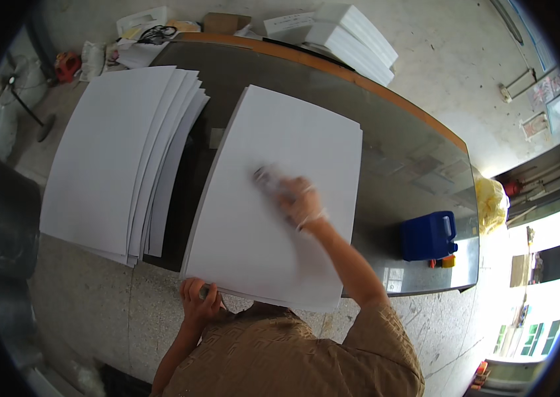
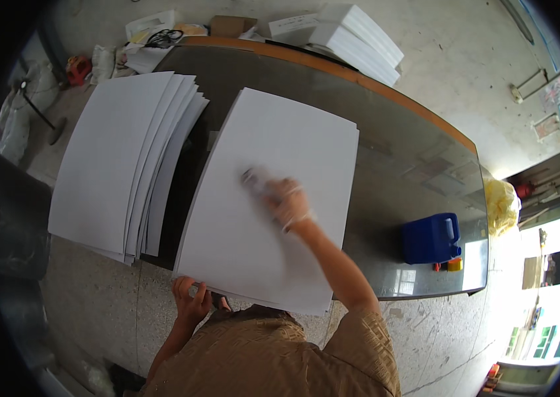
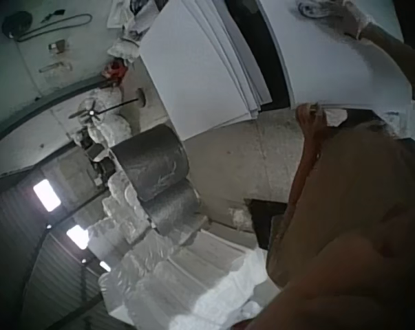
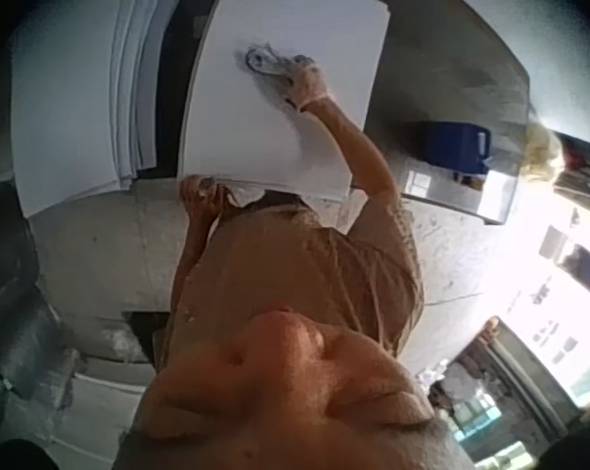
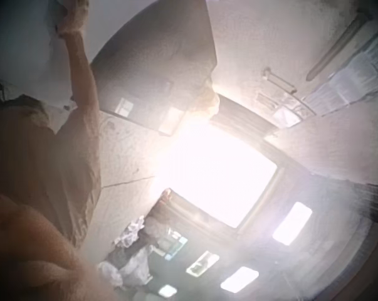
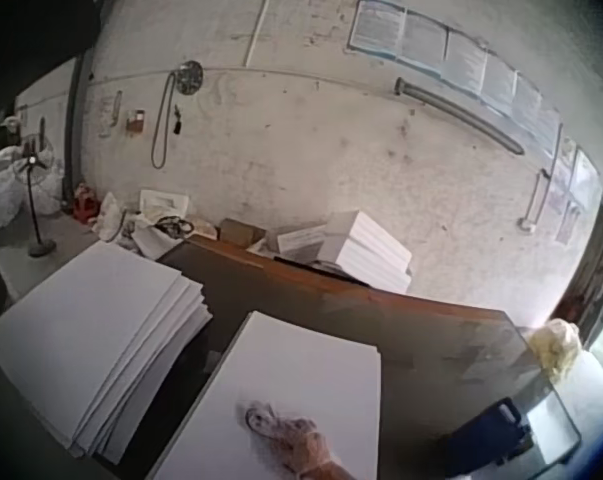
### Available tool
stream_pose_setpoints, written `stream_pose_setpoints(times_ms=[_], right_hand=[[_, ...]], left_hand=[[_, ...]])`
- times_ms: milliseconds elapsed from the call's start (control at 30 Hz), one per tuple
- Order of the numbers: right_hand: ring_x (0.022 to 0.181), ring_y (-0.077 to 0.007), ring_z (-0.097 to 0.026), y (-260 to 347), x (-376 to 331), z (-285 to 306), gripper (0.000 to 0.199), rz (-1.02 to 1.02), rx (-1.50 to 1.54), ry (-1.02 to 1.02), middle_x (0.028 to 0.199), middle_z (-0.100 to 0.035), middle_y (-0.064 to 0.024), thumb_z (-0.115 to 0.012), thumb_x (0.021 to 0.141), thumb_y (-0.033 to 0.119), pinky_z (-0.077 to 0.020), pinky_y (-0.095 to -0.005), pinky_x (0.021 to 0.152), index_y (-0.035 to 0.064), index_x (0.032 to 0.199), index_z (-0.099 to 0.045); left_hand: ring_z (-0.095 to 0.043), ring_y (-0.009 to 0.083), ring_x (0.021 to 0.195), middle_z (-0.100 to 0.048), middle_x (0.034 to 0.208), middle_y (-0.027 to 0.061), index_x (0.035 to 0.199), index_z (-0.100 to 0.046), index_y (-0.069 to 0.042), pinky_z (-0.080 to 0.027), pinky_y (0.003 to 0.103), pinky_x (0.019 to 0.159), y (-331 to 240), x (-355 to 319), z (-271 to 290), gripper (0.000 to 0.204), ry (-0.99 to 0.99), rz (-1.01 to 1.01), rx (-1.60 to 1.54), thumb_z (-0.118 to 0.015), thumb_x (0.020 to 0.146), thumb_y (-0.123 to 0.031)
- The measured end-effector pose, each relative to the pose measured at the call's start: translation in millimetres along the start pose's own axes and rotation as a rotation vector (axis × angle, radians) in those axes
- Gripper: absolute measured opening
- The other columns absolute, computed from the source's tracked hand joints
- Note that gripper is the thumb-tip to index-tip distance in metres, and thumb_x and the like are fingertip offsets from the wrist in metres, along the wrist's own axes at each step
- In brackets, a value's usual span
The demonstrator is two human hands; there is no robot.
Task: The person wipes the surface of large white rectangular panels with a cloth. They pick up each panel from a stack, wipe it, and place it back. At 01:03, they pour liquid from a blue container onto the cloth and continue wiping.
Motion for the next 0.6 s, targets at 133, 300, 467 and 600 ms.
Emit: stream_pose_setpoints(times_ms=[133,300,467,600], right_hand=[[0.104,-0.0378,-0.057,39,-47,4,0.043,0.171,0.208,0.198,0.111,-0.064,-0.0171,-0.076,0.079,0.025,-0.0487,-0.0470,0.093,0.0092,0.118,-0.066],[0.100,-0.0406,-0.060,-137,45,42,0.038,-0.361,-0.445,-0.291,0.106,-0.064,-0.0199,-0.067,0.084,0.034,-0.0496,-0.0487,0.085,0.0097,0.113,-0.066],[0.098,-0.0390,-0.063,-177,186,18,0.038,-0.412,-0.237,-0.276,0.103,-0.066,-0.0220,-0.063,0.088,0.035,-0.0501,-0.0474,0.087,0.0061,0.112,-0.066],[0.118,-0.0359,-0.056,-18,200,-51,0.044,-0.026,0.025,0.249,0.119,-0.063,-0.0192,-0.064,0.090,0.036,-0.0431,-0.0420,0.101,0.0058,0.122,-0.063]], left_hand=[[-0.049,0.0349,0.109,-0.048,0.116,0.0145,0.113,-0.058,-0.012,-0.039,0.054,0.095,-2,0,-1,0.035,-0.015,0.001,0.014,-0.071,0.081,-0.018],[-0.050,0.0329,0.108,-0.048,0.115,0.0133,0.111,-0.057,-0.014,-0.041,0.052,0.092,0,1,-3,0.036,-0.006,-0.014,0.017,-0.072,0.080,-0.021],[-0.047,0.0346,0.108,-0.045,0.117,0.0128,0.113,-0.054,-0.014,-0.039,0.054,0.093,-1,6,1,0.046,0.038,0.032,-0.049,-0.071,0.072,-0.005],[-0.047,0.0351,0.108,-0.045,0.116,0.0126,0.113,-0.054,-0.015,-0.040,0.054,0.092,-5,-4,3,0.048,0.064,0.095,-0.017,-0.071,0.070,-0.001]])
Point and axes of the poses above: each hand's wrist, its own x-axis towards the middle knuckle, its own z-axis out of the back of the hand, y = z × x, the point moved 2 cm from there along x, towards the middle knuckle
